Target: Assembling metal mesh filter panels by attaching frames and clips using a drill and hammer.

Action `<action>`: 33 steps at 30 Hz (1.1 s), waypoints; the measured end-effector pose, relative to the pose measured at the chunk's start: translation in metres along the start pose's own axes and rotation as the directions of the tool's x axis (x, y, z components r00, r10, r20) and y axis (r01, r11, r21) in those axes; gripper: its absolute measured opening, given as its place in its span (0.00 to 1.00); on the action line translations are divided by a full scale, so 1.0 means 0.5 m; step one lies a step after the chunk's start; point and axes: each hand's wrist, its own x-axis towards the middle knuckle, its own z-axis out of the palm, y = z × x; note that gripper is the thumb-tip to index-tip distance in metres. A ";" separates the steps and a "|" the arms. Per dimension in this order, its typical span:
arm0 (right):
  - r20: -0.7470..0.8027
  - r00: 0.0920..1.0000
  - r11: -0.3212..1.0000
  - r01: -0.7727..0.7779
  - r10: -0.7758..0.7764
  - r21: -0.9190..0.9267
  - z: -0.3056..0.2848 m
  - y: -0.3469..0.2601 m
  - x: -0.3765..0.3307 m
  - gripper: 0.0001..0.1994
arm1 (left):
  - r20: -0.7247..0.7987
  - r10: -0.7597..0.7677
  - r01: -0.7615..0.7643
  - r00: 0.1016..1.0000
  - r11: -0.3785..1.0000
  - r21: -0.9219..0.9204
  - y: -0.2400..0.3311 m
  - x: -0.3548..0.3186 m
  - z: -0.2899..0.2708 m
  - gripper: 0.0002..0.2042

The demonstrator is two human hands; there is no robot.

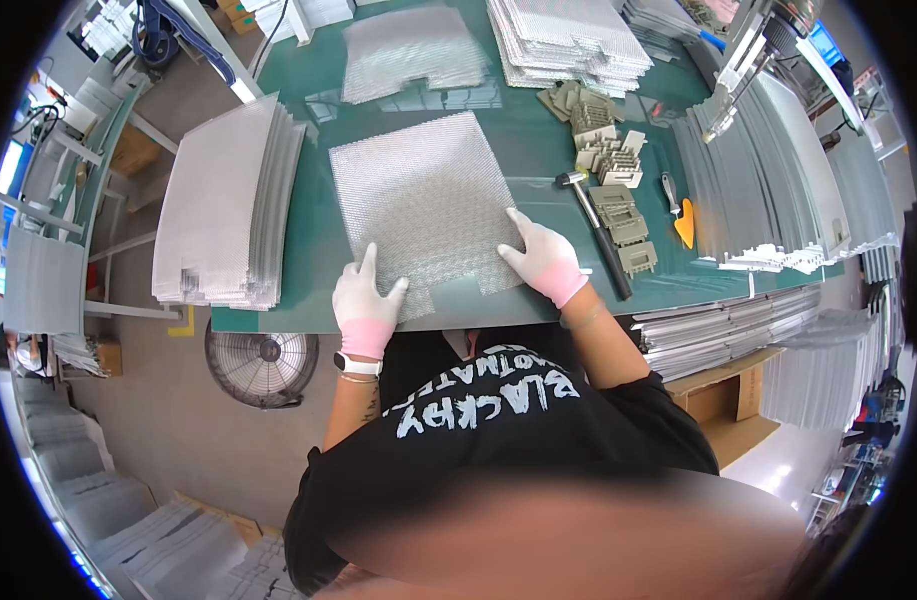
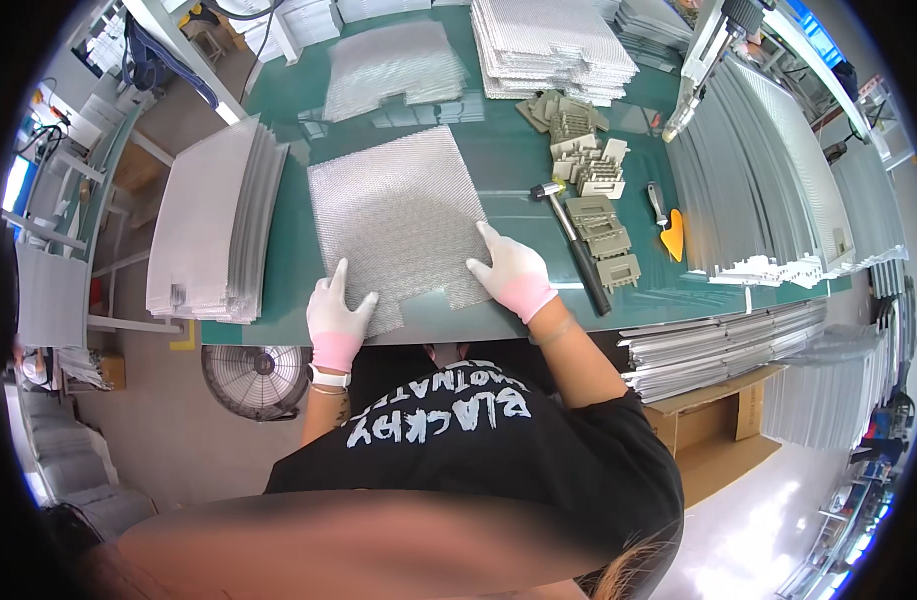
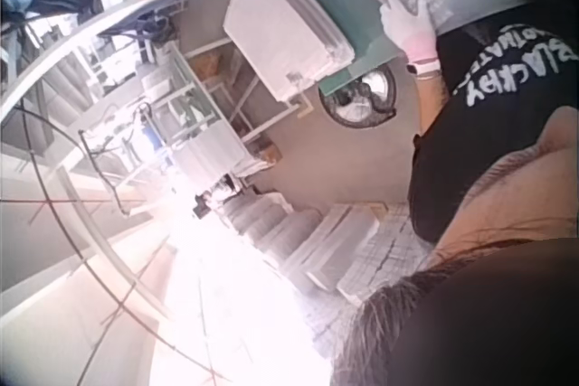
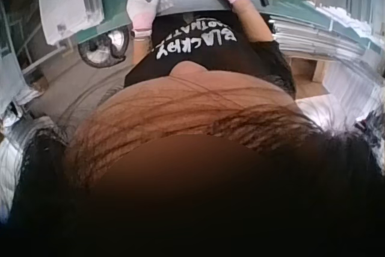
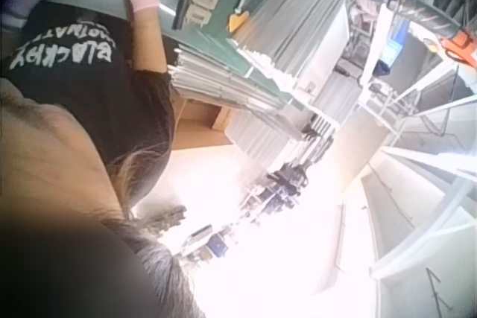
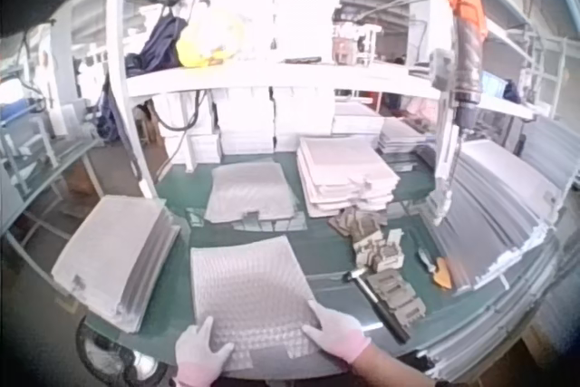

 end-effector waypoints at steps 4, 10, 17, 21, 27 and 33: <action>0.180 0.978 0.980 -0.070 0.104 -0.188 -0.030 -0.023 0.015 0.31 | 0.091 -0.132 0.126 0.987 0.990 0.067 0.027 0.014 -0.036 0.36; -0.212 0.941 0.925 0.186 -0.265 -0.332 -0.119 0.043 0.080 0.17 | 0.105 0.146 -0.167 0.984 0.961 0.222 -0.027 0.045 -0.020 0.35; -0.595 0.789 0.924 -0.098 -0.154 -0.369 -0.305 0.379 0.211 0.26 | 0.291 0.268 -0.322 0.918 0.934 0.154 0.023 -0.015 -0.046 0.32; -0.423 0.906 0.985 -0.102 0.034 -0.140 -0.321 0.368 0.214 0.18 | -0.377 0.491 -0.560 0.785 0.823 -0.095 0.034 -0.132 -0.044 0.19; -0.594 0.804 0.906 0.224 0.036 0.359 -0.277 0.157 0.069 0.16 | 0.721 0.246 0.687 0.647 0.221 -0.692 -0.046 -0.284 0.115 0.14; 0.217 0.969 0.570 -0.111 -0.122 0.814 -0.036 -0.050 -0.234 0.14 | 0.689 -0.101 0.643 0.718 -0.281 -0.712 0.043 -0.215 0.125 0.16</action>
